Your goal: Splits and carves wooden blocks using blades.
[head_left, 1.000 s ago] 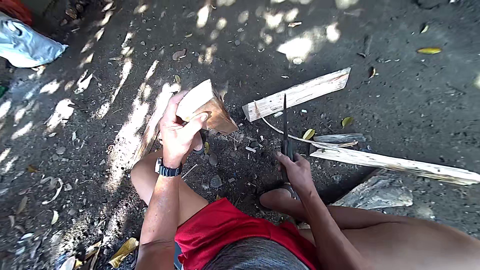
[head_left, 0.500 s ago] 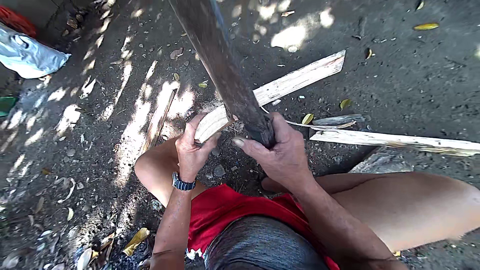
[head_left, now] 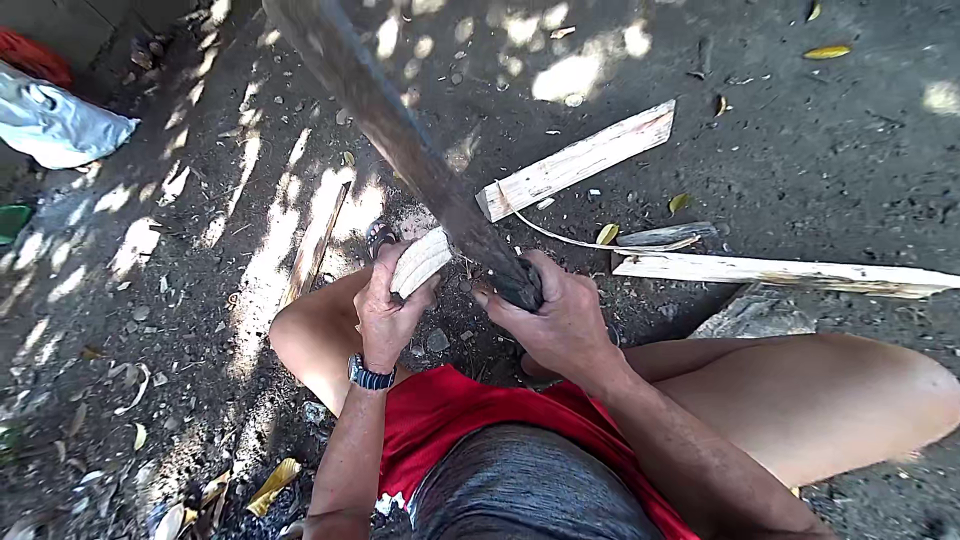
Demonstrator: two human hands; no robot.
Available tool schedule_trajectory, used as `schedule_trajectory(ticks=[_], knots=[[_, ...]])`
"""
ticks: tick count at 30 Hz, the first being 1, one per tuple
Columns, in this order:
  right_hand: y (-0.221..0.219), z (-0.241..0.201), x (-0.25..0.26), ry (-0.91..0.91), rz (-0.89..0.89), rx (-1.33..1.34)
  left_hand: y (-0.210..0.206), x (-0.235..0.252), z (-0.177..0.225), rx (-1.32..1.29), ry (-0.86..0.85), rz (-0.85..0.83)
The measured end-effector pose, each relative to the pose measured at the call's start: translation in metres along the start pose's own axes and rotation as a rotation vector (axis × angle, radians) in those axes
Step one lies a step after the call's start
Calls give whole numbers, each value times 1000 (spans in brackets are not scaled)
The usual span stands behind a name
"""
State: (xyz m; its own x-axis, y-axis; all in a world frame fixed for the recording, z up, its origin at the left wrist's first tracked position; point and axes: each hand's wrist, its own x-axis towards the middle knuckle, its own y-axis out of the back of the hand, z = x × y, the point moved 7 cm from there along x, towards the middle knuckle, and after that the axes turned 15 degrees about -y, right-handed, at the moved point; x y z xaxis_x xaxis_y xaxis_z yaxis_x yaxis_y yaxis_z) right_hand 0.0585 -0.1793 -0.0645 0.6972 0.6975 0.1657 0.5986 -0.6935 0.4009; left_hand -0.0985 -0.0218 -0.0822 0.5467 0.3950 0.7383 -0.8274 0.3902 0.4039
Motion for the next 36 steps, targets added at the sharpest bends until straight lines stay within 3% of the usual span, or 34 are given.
schedule_trajectory(ticks=[6, 9, 11, 14, 16, 18, 21, 25, 29, 31, 36], knots=[[53, -67, -10, 225, 168, 189, -3, 5, 0, 30, 21, -11], [56, -65, -8, 237, 198, 202, -4, 10, -1, 36, 18, -23], [36, -31, 0, 110, 128, 81, -4, 10, -2, 52, 29, -32], [-21, 74, 14, -220, -129, -223, -1, 1, -3, 122, 54, -15], [-42, 139, 12, -423, -274, -285, 9, -8, -5, 131, 63, 15], [-46, 163, 4, -534, -322, -292, 14, -12, -7, 70, 38, 59], [-36, 142, -7, -473, -262, -242, 11, -25, -2, 24, 35, 77], [-6, 57, 9, -181, -70, -28, 6, -21, -2, 42, 5, 97], [19, -8, 8, 51, -49, 223, 6, -13, -3, 11, -19, 88], [13, -5, 8, 38, -86, 211, 5, -11, -4, 1, -10, 84], [-35, 73, 18, -175, -163, 32, 2, -12, -3, 28, 14, 110]])
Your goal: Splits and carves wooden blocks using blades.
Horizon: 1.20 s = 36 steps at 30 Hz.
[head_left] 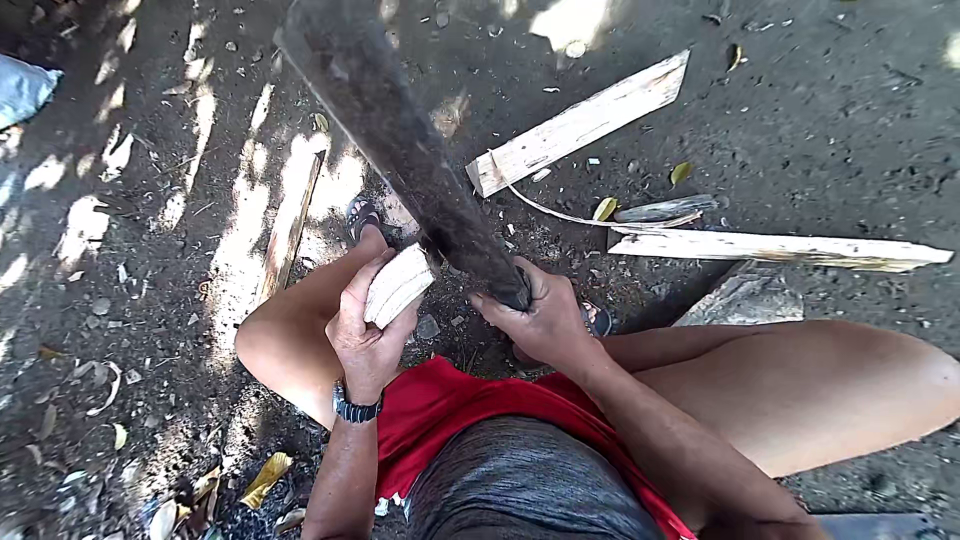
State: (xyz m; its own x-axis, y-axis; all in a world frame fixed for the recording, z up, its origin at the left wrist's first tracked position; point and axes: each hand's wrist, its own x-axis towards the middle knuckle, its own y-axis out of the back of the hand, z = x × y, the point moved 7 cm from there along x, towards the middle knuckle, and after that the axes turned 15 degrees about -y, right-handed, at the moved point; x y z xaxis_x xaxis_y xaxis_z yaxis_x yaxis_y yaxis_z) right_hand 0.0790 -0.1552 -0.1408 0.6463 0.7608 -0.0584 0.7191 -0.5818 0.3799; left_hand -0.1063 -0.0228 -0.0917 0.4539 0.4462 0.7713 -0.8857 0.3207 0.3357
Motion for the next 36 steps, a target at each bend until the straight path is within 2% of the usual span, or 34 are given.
schedule_trajectory(ticks=[2, 5, 11, 13, 17, 19, 23, 27, 29, 31, 33, 34, 36], knots=[[-2, -2, -5, 3, 36, -47, 2, -3, 1, 33, 7, -14], [12, -29, -14, 46, 64, -45, 3, -2, -1, 32, 3, -4], [60, -97, -37, 291, 171, 130, -3, 3, 0, -11, -7, -25], [54, -84, -34, 276, 186, 63, -6, 6, -1, -33, -4, -29], [13, -1, -5, -1, 82, -169, -8, 2, 1, 0, 25, -25], [9, 7, -6, -9, 83, -182, -7, 1, 2, 18, 21, -36], [25, -34, -30, 97, 138, -105, -5, -5, 5, 36, 26, -38], [49, -87, -46, 322, 177, 79, -9, -6, 7, -8, -1, -45], [42, -74, -36, 295, 194, -15, -11, -4, 7, -2, 4, -53], [20, -23, -11, 98, 136, -195, -10, -4, 6, 44, 27, -54], [0, 33, 4, -139, 3, -237, -1, -7, 5, 75, 45, -38], [-3, 44, 6, -190, -11, -221, 2, -5, 3, 74, 37, -37], [-1, 36, -2, -167, 21, -222, 2, -9, 3, 64, 29, -32]])
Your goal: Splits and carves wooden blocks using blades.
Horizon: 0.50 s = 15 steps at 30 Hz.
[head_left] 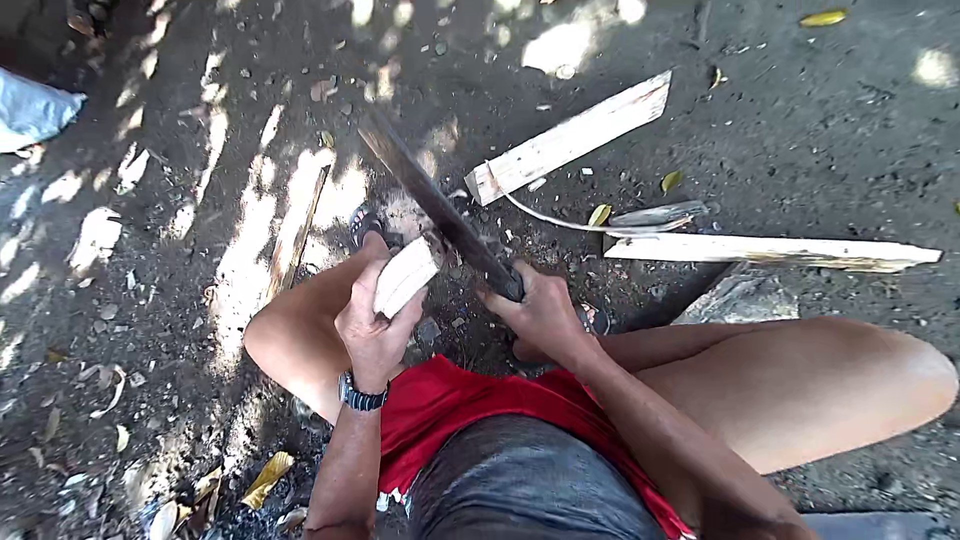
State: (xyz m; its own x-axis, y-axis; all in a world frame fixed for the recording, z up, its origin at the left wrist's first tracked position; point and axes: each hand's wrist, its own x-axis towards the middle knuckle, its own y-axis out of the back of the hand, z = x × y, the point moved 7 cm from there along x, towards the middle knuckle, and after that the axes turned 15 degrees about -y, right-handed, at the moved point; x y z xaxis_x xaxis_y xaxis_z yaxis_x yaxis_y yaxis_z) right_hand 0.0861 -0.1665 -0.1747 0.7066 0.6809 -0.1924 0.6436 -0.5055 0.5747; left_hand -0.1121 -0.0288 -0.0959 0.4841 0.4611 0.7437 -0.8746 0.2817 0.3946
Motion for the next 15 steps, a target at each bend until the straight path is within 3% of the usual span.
schedule_trajectory(ticks=[4, 7, 9, 12, 15], knots=[[47, -68, -36, 290, 156, 202, -3, 1, 2, -56, -9, -7], [72, -100, -46, 486, 174, 344, -5, 3, 3, -93, -23, -12], [59, -84, -31, 403, 157, 250, -5, 3, 3, -77, -18, -7], [7, -20, 10, 120, 6, 74, -4, -1, 3, -18, -8, -1], [-3, -12, 14, 67, 11, -57, -3, -1, 3, 0, 7, -10]])
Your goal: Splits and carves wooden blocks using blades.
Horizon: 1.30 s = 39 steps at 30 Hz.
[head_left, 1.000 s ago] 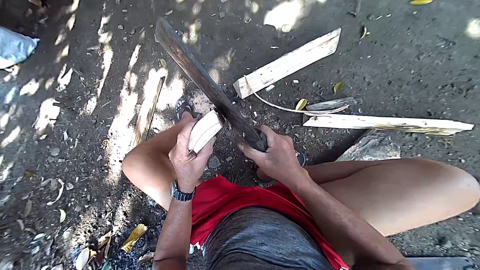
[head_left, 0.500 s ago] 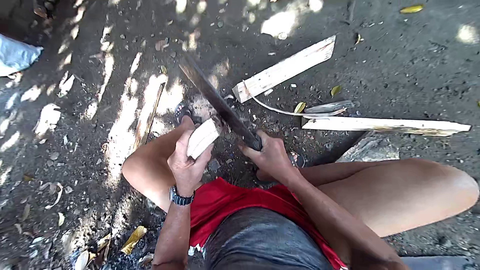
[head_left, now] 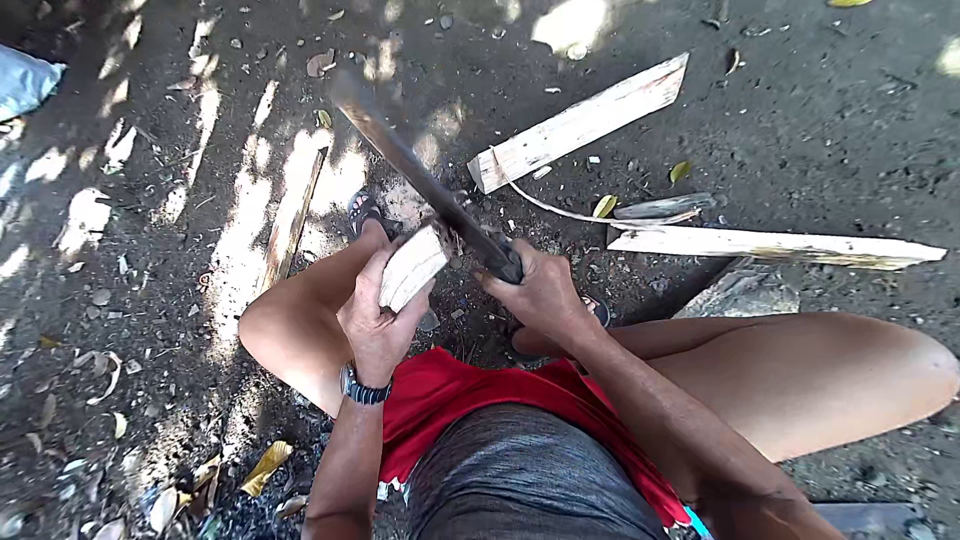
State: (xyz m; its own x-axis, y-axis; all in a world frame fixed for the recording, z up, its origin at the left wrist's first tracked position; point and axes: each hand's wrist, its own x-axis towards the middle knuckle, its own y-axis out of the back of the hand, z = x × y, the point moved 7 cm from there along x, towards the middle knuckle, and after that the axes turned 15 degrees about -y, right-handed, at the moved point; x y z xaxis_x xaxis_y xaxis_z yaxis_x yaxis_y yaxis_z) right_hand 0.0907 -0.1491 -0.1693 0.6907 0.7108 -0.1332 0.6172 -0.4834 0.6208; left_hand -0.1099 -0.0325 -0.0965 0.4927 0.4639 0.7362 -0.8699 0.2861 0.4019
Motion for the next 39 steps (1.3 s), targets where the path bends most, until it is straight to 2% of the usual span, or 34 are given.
schedule_trajectory(ticks=[2, 6, 8, 10, 13, 16, 19, 22, 24, 26, 30, 32, 35, 39], knots=[[14, -17, -9, 37, 46, -3, 1, 4, -1, 4, 2, 8], [63, -67, -41, 286, 171, 282, 0, 5, -1, -16, -26, 16], [71, -78, -43, 377, 186, 328, -3, 9, -1, -39, -37, 7], [49, -56, -25, 290, 179, 180, -6, 10, -1, -42, -25, 10], [-11, 24, 17, -21, -20, -56, -1, 4, -2, -11, 5, 37], [-27, 60, 22, -222, -122, -92, 8, 2, -7, -11, -14, 59], [-3, 31, -5, -87, -15, -64, 5, -3, -3, -21, -14, 57], [37, -31, -19, 184, 143, 140, -1, 5, -2, -19, -32, 44], [52, -56, -22, 294, 151, 246, -5, 7, -1, -15, -32, 30], [46, -53, -13, 286, 144, 209, -5, 8, 0, -15, -35, 31], [-5, 10, 24, 51, 2, 73, -4, 4, -1, -48, -31, 36], [-10, 14, 23, 41, 4, 49, -4, 4, 1, -61, -27, 37], [10, -11, 7, 119, 81, 28, -4, 5, 1, -56, -32, 34], [57, -63, -24, 368, 204, 236, -7, 5, 4, -53, -31, 30]])
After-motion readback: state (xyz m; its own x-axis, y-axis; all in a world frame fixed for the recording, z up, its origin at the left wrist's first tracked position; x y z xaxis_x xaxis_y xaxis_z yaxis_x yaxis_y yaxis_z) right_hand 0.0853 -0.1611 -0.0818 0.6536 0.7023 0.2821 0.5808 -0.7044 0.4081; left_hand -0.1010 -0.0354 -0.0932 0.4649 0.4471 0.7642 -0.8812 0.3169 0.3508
